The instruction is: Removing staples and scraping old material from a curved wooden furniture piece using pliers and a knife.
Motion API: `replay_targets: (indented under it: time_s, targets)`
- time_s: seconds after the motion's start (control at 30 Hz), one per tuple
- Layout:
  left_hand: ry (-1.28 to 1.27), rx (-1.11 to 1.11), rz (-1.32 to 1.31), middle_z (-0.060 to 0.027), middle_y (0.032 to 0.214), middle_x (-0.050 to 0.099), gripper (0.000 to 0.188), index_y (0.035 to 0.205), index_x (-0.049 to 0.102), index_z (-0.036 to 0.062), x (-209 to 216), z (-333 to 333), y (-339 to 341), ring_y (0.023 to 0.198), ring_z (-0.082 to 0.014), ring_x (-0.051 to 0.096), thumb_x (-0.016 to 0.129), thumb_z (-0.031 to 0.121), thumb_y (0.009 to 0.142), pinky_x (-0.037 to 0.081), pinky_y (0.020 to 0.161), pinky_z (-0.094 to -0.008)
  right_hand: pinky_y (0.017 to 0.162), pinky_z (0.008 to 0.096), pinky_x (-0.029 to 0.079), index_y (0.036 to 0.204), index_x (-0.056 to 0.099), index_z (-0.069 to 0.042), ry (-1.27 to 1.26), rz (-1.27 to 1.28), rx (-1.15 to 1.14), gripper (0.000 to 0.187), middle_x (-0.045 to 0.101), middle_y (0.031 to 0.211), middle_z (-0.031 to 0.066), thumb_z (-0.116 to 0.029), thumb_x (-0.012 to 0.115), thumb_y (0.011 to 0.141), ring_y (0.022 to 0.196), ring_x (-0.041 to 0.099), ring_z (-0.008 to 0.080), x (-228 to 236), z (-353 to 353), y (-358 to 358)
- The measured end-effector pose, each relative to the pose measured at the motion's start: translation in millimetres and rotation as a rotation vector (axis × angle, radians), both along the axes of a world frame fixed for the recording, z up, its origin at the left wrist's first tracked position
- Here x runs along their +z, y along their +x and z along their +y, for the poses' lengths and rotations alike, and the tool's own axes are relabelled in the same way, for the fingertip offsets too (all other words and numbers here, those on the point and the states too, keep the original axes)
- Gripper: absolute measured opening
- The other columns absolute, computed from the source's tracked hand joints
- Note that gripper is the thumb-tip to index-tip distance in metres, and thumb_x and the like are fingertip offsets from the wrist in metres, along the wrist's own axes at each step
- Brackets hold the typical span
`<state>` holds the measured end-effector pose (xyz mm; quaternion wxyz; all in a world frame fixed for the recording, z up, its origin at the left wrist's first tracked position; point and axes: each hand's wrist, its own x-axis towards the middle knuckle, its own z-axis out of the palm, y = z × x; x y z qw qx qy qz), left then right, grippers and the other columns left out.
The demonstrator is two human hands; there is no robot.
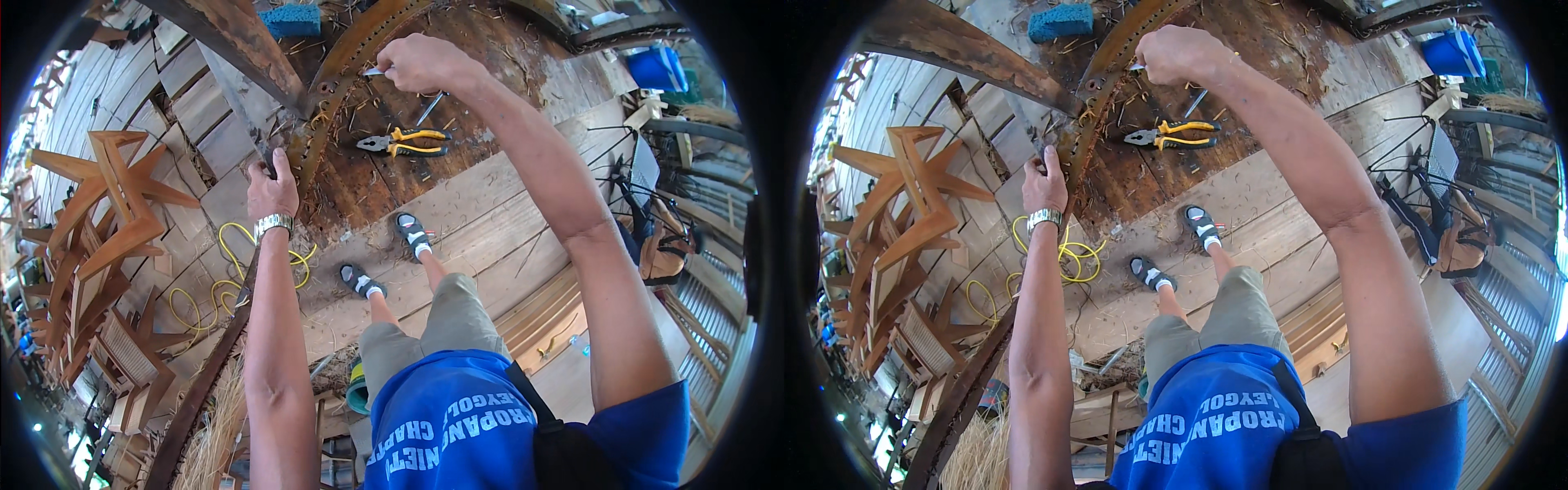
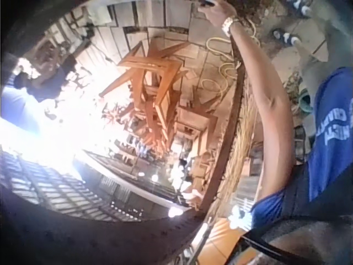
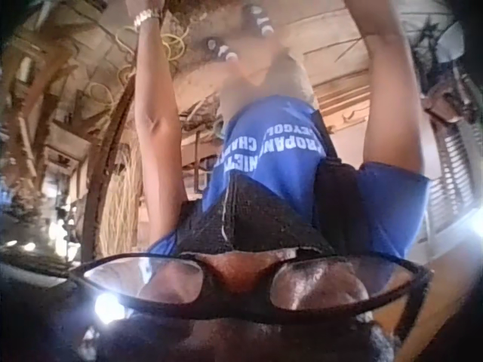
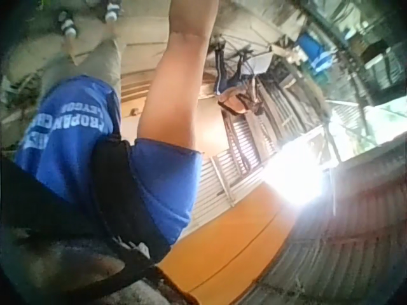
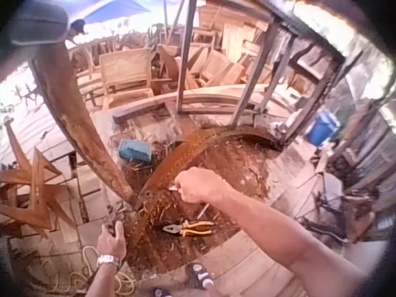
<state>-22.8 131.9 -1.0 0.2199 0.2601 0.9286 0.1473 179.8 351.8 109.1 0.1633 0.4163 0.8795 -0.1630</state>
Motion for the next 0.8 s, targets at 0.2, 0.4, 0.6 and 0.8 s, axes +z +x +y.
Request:
replay_targets:
  time_s: [0.2,0.4,0.6,0.8]
  targets:
    - [0.012,-0.008,-0.009,-0.0227,0.114,0.071,0.079,0.134,0.056,0.0089,-4,1,-3,0.109,-0.0426,0.066,0.041,0.073,0.09,0.05,0.092,-0.0515,0.091,0.0454,0.054,0.122,0.07,-0.015,0.052,0.0,-0.016,0.033,0.073,0.11,0.0122,-0.018,0.056,0.092,0.104,0.069,0.0318,-18,3,-3]
    - [0.01,-0.009,-0.04,-0.023,0.114,0.071,0.079,0.135,0.056,0.009,-2,0,-1,0.109,-0.0422,0.066,0.041,0.073,0.09,0.05,0.093,-0.0509,0.091,0.0457,0.054,0.121,0.07,-0.014,0.006,0.038,0.034,0.032,0.073,0.109,0.0128,-0.018,0.058,0.092,0.105,0.069,0.0318,-2,6,-5]
    - [0.015,-0.008,-0.031,-0.0227,0.113,0.071,0.077,0.134,0.057,0.0093,-2,-1,-1,0.109,-0.0418,0.066,0.042,0.072,0.091,0.05,0.092,-0.0506,0.091,0.0461,0.054,0.119,0.07,-0.013,0.013,0.036,0.005,0.03,0.073,0.109,0.0135,-0.018,0.058,0.092,0.106,0.068,0.0324,-23,-3,-5]
    - [-0.003,-0.01,-0.048,-0.0227,0.113,0.071,0.077,0.133,0.057,0.008,3,1,2,0.109,-0.0422,0.066,0.042,0.071,0.091,0.05,0.093,-0.0512,0.089,0.0466,0.055,0.116,0.071,-0.013,0.041,-0.126,-0.009,0.033,0.073,0.11,0.0136,-0.012,0.056,0.087,0.105,0.069,0.0325,-24,-4,-23]
